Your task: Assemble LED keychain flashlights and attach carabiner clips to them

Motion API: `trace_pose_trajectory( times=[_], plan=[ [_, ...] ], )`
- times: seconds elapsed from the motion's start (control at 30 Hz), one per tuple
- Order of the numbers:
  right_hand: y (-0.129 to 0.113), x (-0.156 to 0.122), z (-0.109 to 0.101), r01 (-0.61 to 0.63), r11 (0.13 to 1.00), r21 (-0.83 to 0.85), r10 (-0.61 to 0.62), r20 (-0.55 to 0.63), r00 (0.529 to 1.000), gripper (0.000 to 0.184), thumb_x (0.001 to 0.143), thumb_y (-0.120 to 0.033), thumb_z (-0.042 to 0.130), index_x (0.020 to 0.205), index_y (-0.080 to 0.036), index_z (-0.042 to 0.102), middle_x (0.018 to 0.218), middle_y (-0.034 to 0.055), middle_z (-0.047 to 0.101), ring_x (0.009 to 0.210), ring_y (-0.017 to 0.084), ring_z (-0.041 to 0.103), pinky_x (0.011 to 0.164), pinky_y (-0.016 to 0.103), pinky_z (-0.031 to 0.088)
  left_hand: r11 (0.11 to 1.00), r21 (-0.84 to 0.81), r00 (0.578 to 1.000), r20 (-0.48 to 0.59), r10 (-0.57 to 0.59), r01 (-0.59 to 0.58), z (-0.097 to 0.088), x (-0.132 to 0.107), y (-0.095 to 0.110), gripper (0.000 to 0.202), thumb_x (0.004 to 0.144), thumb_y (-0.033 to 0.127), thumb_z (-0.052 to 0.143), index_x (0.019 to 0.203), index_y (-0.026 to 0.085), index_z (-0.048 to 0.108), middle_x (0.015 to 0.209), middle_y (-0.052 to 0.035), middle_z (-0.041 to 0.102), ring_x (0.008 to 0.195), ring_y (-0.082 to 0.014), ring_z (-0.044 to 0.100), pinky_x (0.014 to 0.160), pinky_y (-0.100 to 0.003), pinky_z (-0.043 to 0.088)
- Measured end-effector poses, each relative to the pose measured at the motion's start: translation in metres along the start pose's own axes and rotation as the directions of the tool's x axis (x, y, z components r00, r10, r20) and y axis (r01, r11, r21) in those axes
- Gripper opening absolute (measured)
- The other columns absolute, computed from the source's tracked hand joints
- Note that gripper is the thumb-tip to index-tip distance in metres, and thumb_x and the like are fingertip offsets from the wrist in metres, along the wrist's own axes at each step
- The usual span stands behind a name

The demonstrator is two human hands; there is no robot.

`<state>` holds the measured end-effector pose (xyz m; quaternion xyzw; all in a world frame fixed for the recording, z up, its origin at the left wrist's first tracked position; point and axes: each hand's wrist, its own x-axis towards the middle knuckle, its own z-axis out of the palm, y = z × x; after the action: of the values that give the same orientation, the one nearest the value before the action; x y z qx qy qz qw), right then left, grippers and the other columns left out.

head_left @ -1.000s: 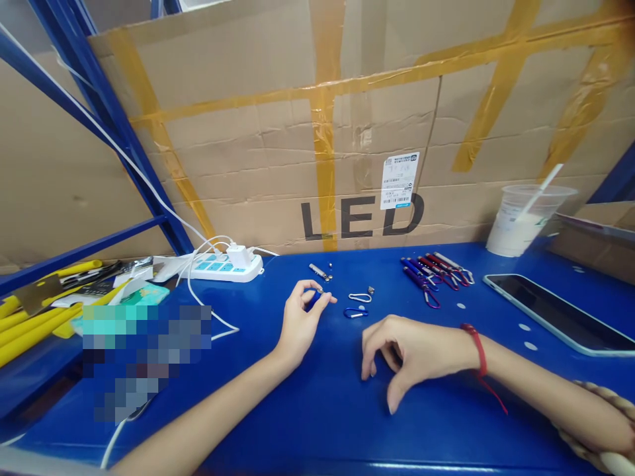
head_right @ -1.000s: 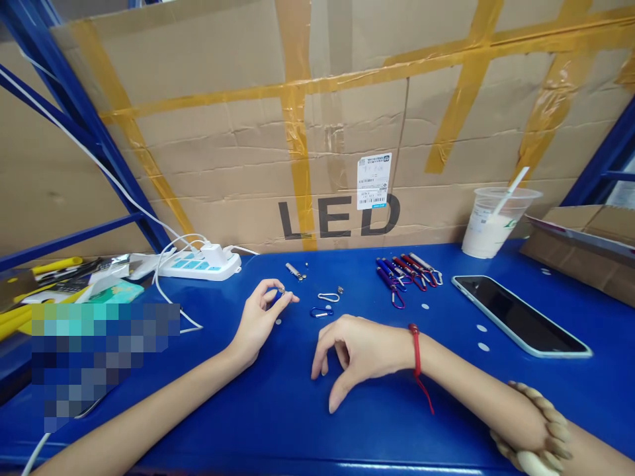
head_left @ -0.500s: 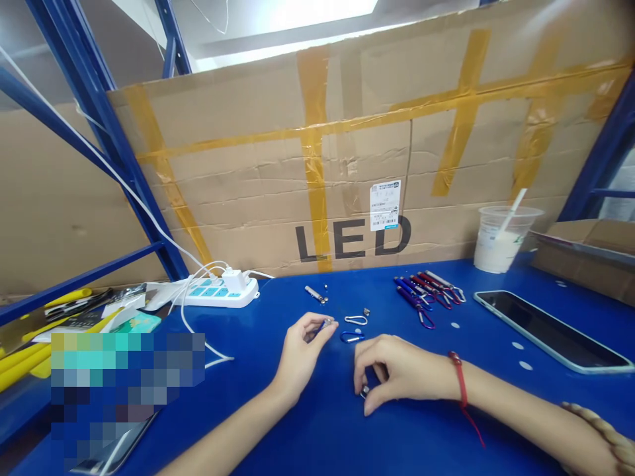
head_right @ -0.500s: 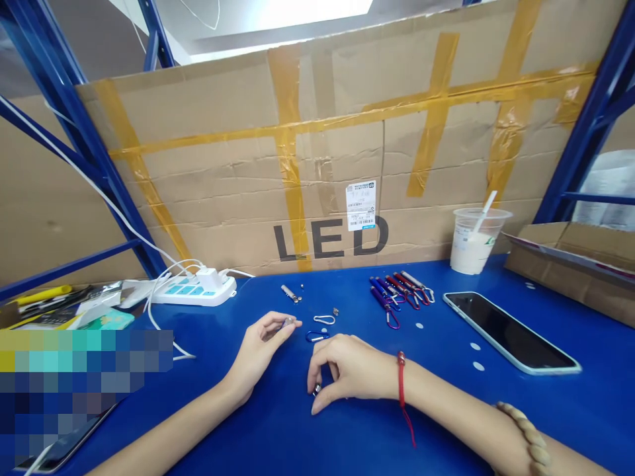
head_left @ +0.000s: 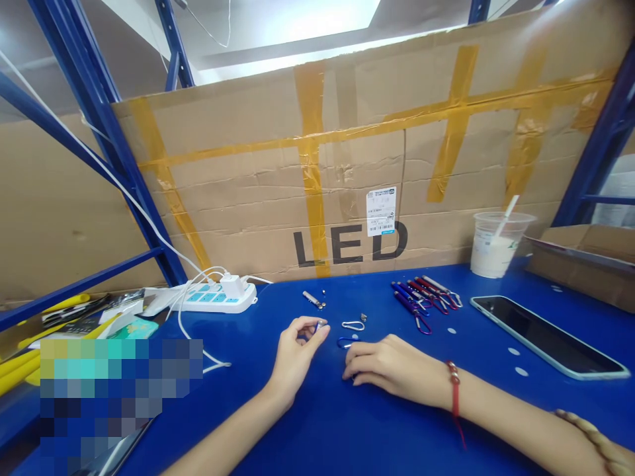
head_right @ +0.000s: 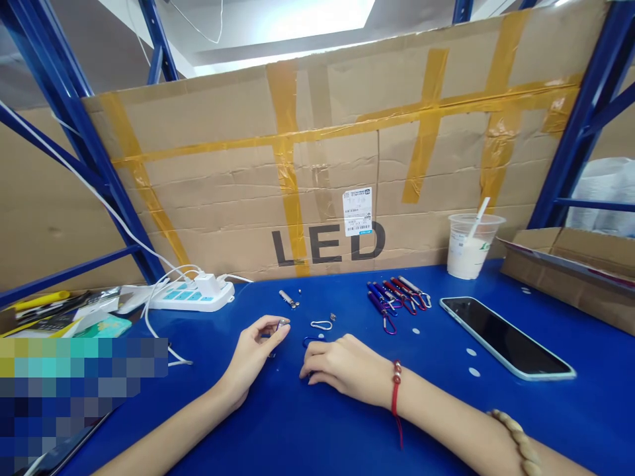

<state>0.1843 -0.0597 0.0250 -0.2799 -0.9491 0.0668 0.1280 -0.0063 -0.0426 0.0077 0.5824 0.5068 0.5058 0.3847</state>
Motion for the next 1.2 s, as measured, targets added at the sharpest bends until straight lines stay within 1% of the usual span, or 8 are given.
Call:
trace_pose_trajectory(
  times=[0.17, 0.4, 0.5, 0.67, 0.77, 0.87, 1.0, 1.2],
  plan=[
    [0.0002, -0.0009, 0.0008, 0.015, 0.994, -0.105, -0.014, 0.002, 1.0, 0.027, 0.093, -0.026, 0.036, 0.103, -0.024, 0.061, 0.099, -0.0001, 0.065, 0.072, 0.01, 0.062, 0.056, 0.021, 0.038, 1.0, -0.028, 1.0, 0.008, 0.0, 0.0, 0.001, 0.001, -0.0001, 0.029, 0.06, 0.038, 0.068, 0.077, 0.014, 0.067, 0.068, -0.0001, 0.051, 0.063, -0.0108, 0.045, 0.055, -0.021, 0.035],
    [-0.003, 0.0004, 0.0018, -0.001, 0.986, -0.165, -0.013, -0.082, 0.997, 0.032, 0.095, -0.028, 0.028, 0.106, -0.023, 0.058, 0.101, 0.0026, 0.062, 0.067, 0.009, 0.06, 0.055, 0.021, 0.038, 0.997, -0.07, 1.0, 0.014, -0.026, 0.027, 0.0019, -0.0006, 0.0033, 0.031, 0.057, 0.038, 0.069, 0.075, 0.013, 0.066, 0.064, 0.0012, 0.05, 0.059, -0.0092, 0.043, 0.055, -0.02, 0.035],
    [-0.0034, 0.0004, 0.0007, -0.018, 0.987, -0.157, 0.006, -0.078, 0.997, 0.033, 0.095, -0.031, 0.028, 0.101, -0.022, 0.059, 0.098, 0.0019, 0.062, 0.066, 0.009, 0.06, 0.055, 0.021, 0.038, 0.996, -0.081, 0.999, 0.022, -0.045, 0.047, 0.0023, -0.0018, 0.0047, 0.033, 0.056, 0.039, 0.069, 0.075, 0.013, 0.065, 0.062, 0.0015, 0.05, 0.057, -0.0086, 0.042, 0.052, -0.02, 0.035],
    [-0.002, 0.0005, -0.0015, -0.021, 0.996, -0.089, 0.02, -0.011, 1.0, 0.03, 0.09, -0.043, 0.039, 0.09, -0.021, 0.06, 0.091, -0.001, 0.064, 0.067, 0.01, 0.06, 0.054, 0.021, 0.037, 0.993, -0.085, 0.996, 0.044, -0.073, 0.077, 0.0022, -0.0036, 0.0059, 0.038, 0.056, 0.044, 0.069, 0.077, 0.013, 0.064, 0.063, 0.0009, 0.05, 0.056, -0.0086, 0.041, 0.048, -0.018, 0.034],
    [-0.0007, 0.0011, -0.0016, -0.018, 0.996, -0.088, 0.019, 0.008, 1.0, 0.03, 0.088, -0.046, 0.042, 0.088, -0.021, 0.06, 0.09, -0.0015, 0.064, 0.067, 0.01, 0.06, 0.053, 0.021, 0.036, 0.993, -0.085, 0.995, 0.064, -0.082, 0.088, 0.0023, -0.0045, 0.0067, 0.04, 0.057, 0.046, 0.069, 0.079, 0.013, 0.063, 0.064, 0.0005, 0.05, 0.057, -0.0088, 0.043, 0.046, -0.017, 0.035],
    [-0.0002, 0.0018, -0.0012, -0.007, 0.995, -0.097, 0.008, 0.011, 1.0, 0.03, 0.088, -0.045, 0.043, 0.089, -0.021, 0.06, 0.091, -0.0011, 0.064, 0.067, 0.01, 0.06, 0.052, 0.021, 0.036, 0.991, -0.096, 0.994, 0.069, -0.084, 0.09, 0.0028, -0.0049, 0.0072, 0.041, 0.056, 0.046, 0.069, 0.079, 0.013, 0.063, 0.063, 0.001, 0.05, 0.056, -0.0087, 0.043, 0.044, -0.016, 0.036],
    [-0.0007, 0.0018, -0.0008, 0.0, 0.996, -0.093, 0.001, 0.005, 1.0, 0.027, 0.09, -0.041, 0.041, 0.092, -0.021, 0.06, 0.093, -0.0008, 0.064, 0.068, 0.009, 0.06, 0.053, 0.021, 0.036, 0.99, -0.107, 0.994, 0.07, -0.081, 0.089, 0.0031, -0.0054, 0.0075, 0.04, 0.057, 0.045, 0.07, 0.08, 0.012, 0.063, 0.06, 0.0017, 0.049, 0.053, -0.0078, 0.042, 0.041, -0.016, 0.036],
    [-0.001, 0.001, -0.0008, 0.005, 0.996, -0.091, -0.005, 0.006, 1.0, 0.029, 0.091, -0.039, 0.039, 0.094, -0.021, 0.061, 0.092, 0.0001, 0.065, 0.069, 0.01, 0.061, 0.053, 0.021, 0.036, 0.991, -0.102, 0.995, 0.068, -0.078, 0.085, 0.003, -0.0054, 0.0097, 0.04, 0.056, 0.045, 0.07, 0.079, 0.012, 0.063, 0.058, 0.0028, 0.047, 0.05, -0.007, 0.042, 0.041, -0.015, 0.036]
  ],
)
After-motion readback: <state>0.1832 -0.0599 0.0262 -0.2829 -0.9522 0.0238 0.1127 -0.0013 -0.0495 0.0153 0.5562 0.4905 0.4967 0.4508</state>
